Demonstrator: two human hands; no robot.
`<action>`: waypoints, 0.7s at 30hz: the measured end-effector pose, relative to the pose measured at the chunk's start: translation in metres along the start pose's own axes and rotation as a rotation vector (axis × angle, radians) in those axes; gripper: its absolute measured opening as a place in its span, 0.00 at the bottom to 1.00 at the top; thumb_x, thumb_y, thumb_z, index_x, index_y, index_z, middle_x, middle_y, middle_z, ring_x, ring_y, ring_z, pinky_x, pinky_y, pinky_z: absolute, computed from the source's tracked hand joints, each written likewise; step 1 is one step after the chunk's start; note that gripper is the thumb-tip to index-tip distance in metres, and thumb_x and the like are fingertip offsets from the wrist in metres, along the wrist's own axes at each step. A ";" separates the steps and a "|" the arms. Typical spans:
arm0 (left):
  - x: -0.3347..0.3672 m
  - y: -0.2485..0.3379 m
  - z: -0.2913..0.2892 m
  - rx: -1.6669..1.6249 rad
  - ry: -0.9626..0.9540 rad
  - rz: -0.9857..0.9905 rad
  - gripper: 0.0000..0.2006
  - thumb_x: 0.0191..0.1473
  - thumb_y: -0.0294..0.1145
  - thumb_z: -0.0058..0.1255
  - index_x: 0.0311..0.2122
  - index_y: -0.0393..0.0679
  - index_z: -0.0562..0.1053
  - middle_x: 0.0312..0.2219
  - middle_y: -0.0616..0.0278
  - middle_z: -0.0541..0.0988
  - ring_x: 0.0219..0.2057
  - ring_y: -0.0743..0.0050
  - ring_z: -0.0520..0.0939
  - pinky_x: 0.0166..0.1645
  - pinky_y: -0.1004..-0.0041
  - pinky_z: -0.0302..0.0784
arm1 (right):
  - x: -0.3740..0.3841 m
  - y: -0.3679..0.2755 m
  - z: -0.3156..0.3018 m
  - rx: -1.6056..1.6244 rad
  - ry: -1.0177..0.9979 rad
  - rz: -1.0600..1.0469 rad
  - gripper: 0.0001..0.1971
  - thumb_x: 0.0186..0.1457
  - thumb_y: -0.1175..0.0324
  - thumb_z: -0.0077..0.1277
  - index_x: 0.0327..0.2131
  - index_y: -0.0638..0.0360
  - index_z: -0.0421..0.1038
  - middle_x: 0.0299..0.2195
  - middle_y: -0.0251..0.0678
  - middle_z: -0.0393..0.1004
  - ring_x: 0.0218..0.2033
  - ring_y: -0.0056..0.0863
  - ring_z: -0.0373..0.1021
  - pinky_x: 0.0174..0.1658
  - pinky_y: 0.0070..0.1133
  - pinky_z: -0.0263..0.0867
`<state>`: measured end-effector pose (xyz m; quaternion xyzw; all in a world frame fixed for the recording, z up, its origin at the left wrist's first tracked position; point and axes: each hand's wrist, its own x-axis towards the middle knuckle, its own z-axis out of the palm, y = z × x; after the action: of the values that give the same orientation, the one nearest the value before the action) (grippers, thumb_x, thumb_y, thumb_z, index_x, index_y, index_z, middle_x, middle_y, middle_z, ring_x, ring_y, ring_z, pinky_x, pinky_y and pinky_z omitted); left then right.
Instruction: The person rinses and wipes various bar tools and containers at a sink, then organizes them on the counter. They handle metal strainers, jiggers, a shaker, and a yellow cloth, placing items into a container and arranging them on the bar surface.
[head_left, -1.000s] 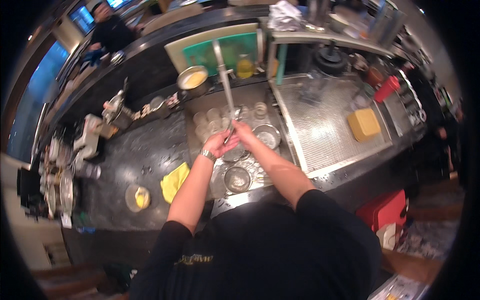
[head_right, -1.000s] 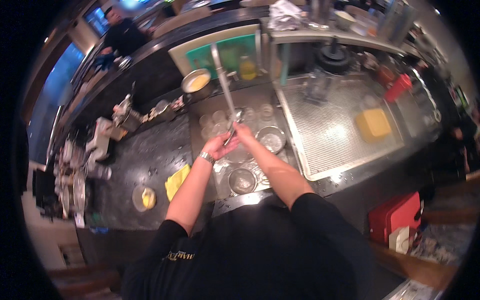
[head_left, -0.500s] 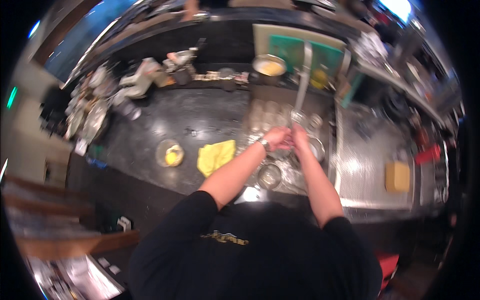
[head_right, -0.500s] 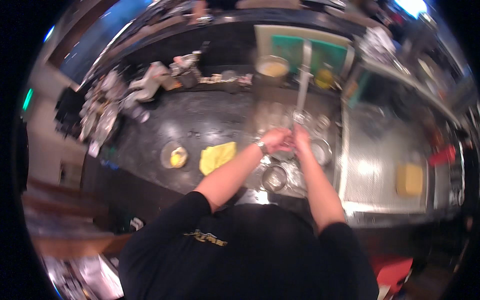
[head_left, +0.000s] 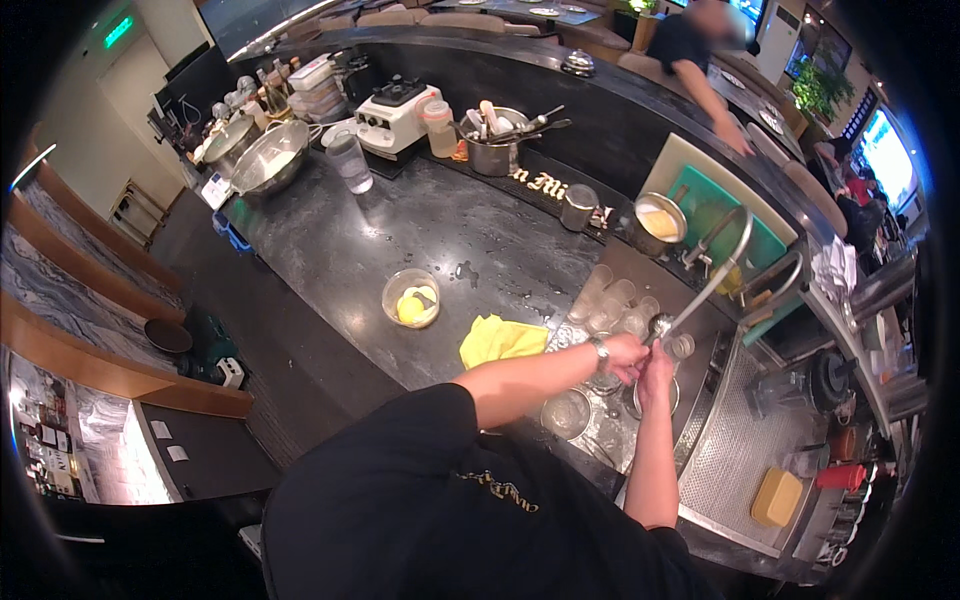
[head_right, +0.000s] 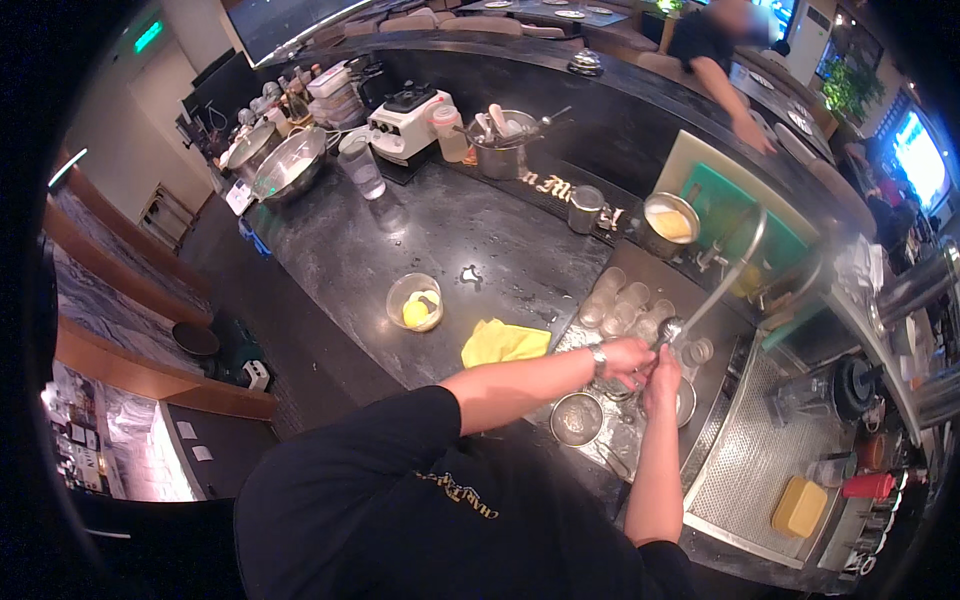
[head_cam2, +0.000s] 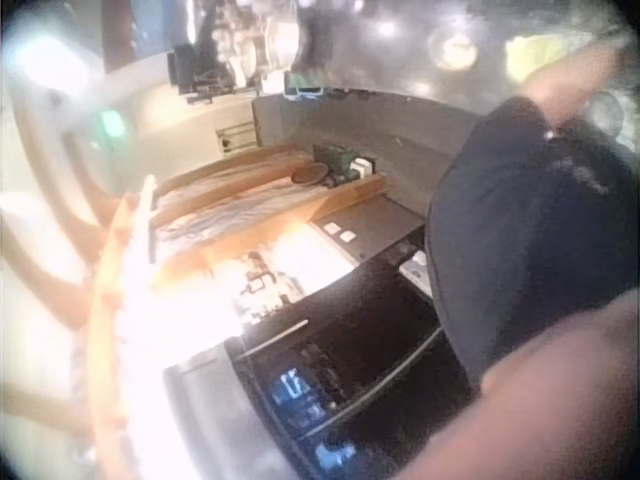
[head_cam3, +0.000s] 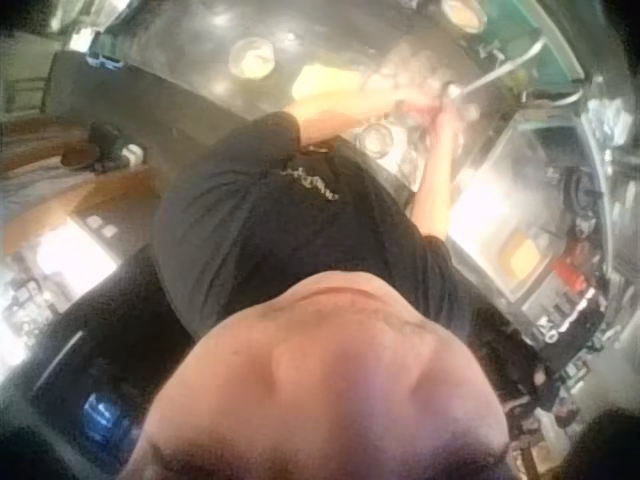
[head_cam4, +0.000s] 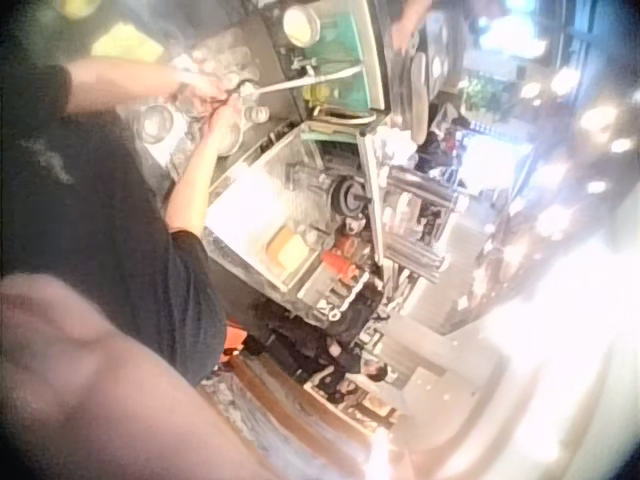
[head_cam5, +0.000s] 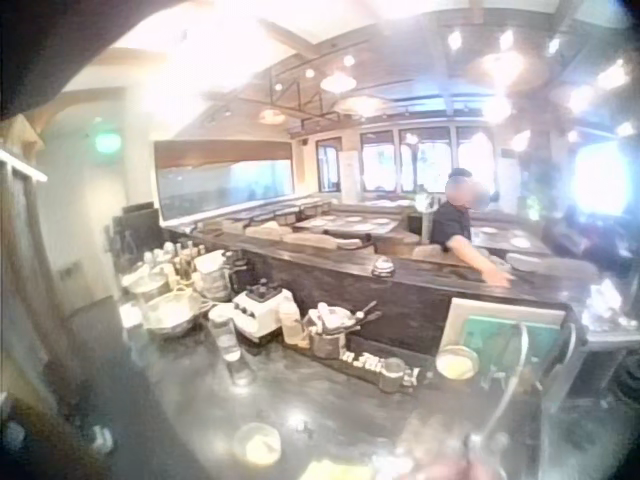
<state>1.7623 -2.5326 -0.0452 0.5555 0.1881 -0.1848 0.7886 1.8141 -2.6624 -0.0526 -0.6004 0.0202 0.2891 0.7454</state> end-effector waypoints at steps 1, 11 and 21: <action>0.012 -0.007 0.005 0.021 0.020 -0.001 0.21 0.67 0.44 0.38 0.47 0.37 0.75 0.44 0.52 0.79 0.45 0.57 0.81 0.45 0.50 0.82 | 0.013 0.009 -0.006 -0.102 0.003 -0.035 0.16 0.69 0.57 0.39 0.37 0.60 0.69 0.38 0.40 0.78 0.35 0.29 0.76 0.37 0.22 0.70; 0.007 -0.010 -0.011 -0.427 -0.055 -0.007 0.08 0.67 0.35 0.40 0.48 0.48 0.66 0.35 0.62 0.73 0.34 0.70 0.78 0.32 0.67 0.81 | 0.005 0.001 0.023 -0.177 -0.043 -0.010 0.19 0.66 0.58 0.46 0.51 0.65 0.69 0.42 0.39 0.76 0.41 0.27 0.74 0.44 0.21 0.70; 0.001 0.000 -0.039 -0.657 -0.335 -0.184 0.04 0.63 0.24 0.44 0.36 0.35 0.68 0.28 0.61 0.72 0.25 0.77 0.71 0.29 0.81 0.70 | 0.059 -0.026 0.009 -0.421 0.239 0.146 0.15 0.60 0.61 0.50 0.48 0.56 0.73 0.43 0.34 0.76 0.44 0.25 0.70 0.45 0.31 0.67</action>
<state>1.7598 -2.4960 -0.0578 0.2159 0.1549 -0.2727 0.9247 1.8721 -2.6335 -0.0496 -0.7692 0.0911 0.2670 0.5733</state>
